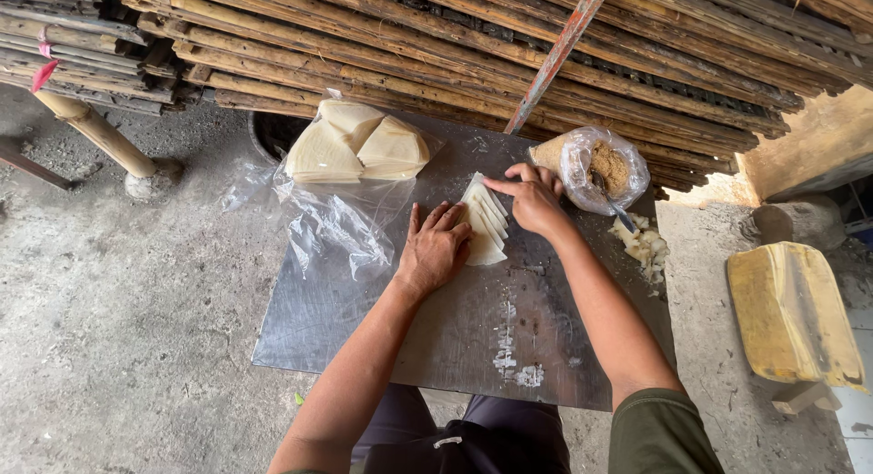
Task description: The person folds triangular wrappers, scoops a granular filling into them using a spoon, and folds them into sealed packets. The person repeats this process multiple times, stacking the finished packets on the table.
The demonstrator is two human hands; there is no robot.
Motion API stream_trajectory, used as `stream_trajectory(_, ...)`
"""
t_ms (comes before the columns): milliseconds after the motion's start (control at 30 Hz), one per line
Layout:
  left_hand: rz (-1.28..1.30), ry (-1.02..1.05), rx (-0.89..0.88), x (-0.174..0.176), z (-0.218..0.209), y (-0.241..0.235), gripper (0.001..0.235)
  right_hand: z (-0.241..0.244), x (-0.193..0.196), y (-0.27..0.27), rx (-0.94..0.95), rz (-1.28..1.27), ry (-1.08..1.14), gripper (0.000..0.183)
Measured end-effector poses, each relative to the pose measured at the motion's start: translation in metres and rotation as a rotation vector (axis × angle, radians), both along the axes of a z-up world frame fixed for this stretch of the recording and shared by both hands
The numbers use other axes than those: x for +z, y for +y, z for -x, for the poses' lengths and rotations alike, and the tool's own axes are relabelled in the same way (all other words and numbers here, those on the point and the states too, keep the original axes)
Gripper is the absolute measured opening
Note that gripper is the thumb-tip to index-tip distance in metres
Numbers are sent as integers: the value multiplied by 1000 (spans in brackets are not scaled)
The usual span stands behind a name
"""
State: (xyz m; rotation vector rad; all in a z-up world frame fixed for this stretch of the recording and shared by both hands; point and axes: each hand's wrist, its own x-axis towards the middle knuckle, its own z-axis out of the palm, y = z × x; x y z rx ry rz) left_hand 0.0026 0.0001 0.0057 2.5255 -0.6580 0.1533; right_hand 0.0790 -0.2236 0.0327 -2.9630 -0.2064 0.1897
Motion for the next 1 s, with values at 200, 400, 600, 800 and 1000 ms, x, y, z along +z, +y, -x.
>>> stream_trajectory(200, -12, 0, -2, 0, 1, 0, 26, 25, 1, -10, 45, -42, -272, 72)
stream_trajectory(400, -3, -2, -5, -1, 1, 1, 27, 64, -18, -9, 261, 81, -405, 72)
stream_trajectory(600, 4, -27, -9, -2, 2, 2, 27, 78, -1, -20, 73, -28, -457, 51)
stream_trajectory(800, 62, -61, -23, -6, 3, 3, 25, 118, 21, -38, 3, -100, -846, 45)
stream_trajectory(1000, 80, -133, -35, -10, 2, 2, 26, 134, 44, -103, -450, -46, -721, 59)
